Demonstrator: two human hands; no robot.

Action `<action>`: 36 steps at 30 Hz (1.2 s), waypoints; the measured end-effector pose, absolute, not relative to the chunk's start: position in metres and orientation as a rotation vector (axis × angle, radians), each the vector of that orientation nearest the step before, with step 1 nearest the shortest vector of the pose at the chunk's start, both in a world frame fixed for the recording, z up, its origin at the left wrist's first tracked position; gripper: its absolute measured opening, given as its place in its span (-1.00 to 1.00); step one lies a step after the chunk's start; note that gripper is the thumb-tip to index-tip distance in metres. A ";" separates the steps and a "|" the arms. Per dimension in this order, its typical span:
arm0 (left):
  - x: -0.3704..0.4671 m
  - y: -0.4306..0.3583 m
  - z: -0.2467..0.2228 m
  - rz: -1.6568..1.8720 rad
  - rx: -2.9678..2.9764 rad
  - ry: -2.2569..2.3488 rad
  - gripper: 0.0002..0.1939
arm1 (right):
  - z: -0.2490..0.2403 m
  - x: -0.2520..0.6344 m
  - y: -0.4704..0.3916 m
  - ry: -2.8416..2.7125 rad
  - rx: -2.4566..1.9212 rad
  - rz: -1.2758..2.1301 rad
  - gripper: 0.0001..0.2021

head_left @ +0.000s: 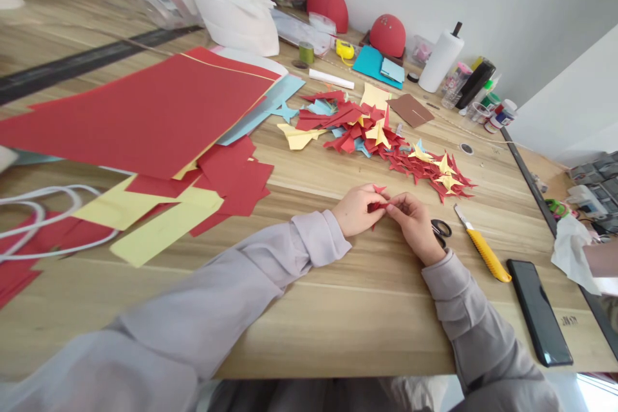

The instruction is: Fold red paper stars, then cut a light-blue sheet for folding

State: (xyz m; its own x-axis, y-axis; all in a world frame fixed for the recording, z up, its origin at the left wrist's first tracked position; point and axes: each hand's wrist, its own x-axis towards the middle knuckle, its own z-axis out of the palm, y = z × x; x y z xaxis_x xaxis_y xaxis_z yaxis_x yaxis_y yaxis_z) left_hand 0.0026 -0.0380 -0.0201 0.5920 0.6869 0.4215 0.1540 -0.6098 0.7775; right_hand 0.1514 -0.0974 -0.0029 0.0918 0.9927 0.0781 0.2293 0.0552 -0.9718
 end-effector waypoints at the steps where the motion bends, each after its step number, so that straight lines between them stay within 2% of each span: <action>1: 0.003 -0.038 -0.020 0.956 2.108 0.664 -0.87 | -0.003 0.151 -0.097 -1.326 -1.373 0.969 -0.80; 22: 0.005 -0.036 -0.020 0.967 1.958 0.746 -0.92 | 0.001 0.155 -0.096 -1.150 -1.372 1.003 -0.72; 36: 0.005 -0.037 -0.017 0.991 1.983 0.720 -0.89 | -0.006 0.157 -0.097 -1.349 -1.377 0.981 -0.72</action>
